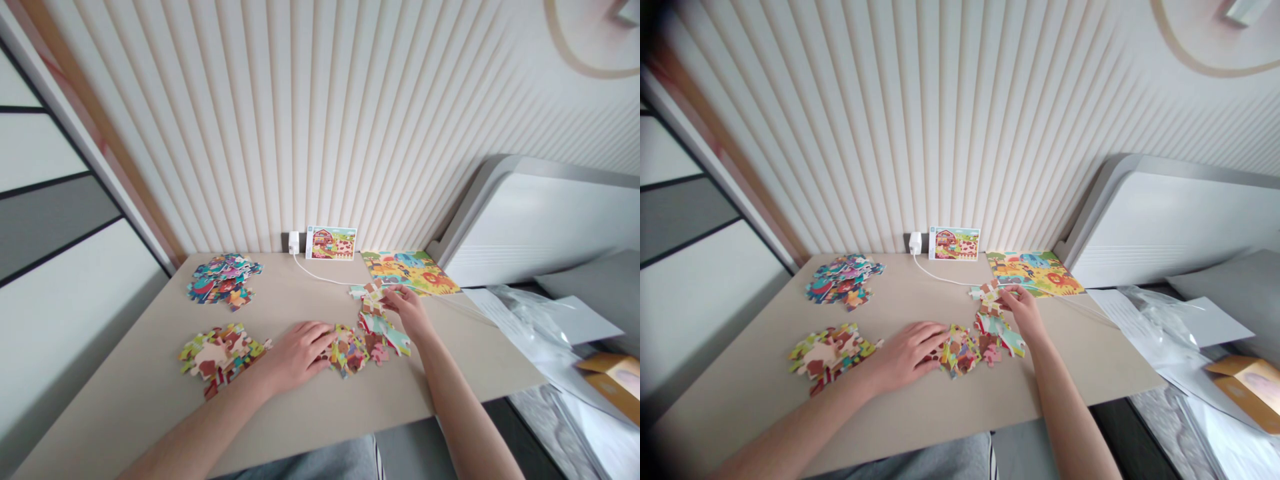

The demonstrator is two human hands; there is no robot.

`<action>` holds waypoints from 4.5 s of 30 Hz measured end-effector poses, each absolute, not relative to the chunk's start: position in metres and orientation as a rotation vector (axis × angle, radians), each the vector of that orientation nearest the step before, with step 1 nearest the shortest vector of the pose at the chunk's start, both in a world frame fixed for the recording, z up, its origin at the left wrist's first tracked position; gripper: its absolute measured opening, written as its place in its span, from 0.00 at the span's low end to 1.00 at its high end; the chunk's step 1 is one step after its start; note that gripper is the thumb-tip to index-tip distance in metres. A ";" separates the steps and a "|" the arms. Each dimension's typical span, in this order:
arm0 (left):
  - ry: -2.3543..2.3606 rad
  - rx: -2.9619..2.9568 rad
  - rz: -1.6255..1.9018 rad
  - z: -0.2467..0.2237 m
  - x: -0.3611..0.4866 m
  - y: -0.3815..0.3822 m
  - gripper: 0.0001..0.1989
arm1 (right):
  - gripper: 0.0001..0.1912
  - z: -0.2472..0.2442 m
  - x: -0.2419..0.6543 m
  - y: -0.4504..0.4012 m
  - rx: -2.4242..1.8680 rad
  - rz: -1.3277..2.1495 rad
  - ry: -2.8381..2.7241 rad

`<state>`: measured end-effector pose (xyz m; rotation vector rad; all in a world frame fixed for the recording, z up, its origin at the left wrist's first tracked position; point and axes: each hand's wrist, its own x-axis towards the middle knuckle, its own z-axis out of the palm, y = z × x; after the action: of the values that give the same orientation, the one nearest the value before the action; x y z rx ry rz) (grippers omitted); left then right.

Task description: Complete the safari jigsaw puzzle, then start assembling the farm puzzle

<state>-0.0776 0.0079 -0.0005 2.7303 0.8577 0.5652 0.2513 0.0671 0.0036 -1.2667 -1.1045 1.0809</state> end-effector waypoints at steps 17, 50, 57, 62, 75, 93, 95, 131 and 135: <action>0.429 2.842 0.423 0.010 -0.081 0.004 0.26 | 0.25 0.007 0.252 0.067 -1.296 1.012 -1.120; 0.621 2.828 0.532 0.003 -0.079 0.005 0.20 | 0.27 -0.013 0.260 0.072 -1.563 0.520 -1.995; 0.644 2.831 0.487 0.002 -0.079 0.005 0.21 | 0.22 -0.002 0.264 0.070 -1.416 0.850 -1.454; 0.644 2.825 0.481 0.002 -0.079 0.005 0.21 | 0.26 0.004 0.262 0.067 -1.224 1.079 -1.194; 0.645 2.821 0.507 -0.001 -0.080 0.006 0.21 | 0.31 0.003 0.254 -0.027 -1.396 1.087 -1.382; 0.605 2.848 0.551 -0.001 -0.079 0.006 0.21 | 0.23 -0.017 0.261 -0.110 -1.672 0.566 -1.875; 0.610 2.849 0.556 0.000 -0.079 0.005 0.21 | 0.23 -0.017 0.260 -0.113 -1.668 0.558 -1.889; 0.615 2.858 0.486 -0.001 -0.080 0.006 0.22 | 0.21 -0.018 0.290 -0.089 -1.672 0.331 -1.822; 0.623 2.861 0.462 0.001 -0.080 0.006 0.21 | 0.27 -0.020 0.295 -0.054 -1.754 0.334 -1.881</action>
<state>-0.0797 0.0056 0.0005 2.8606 0.6229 0.4619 0.2948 -0.0540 -0.0205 -1.7538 -1.8813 0.3339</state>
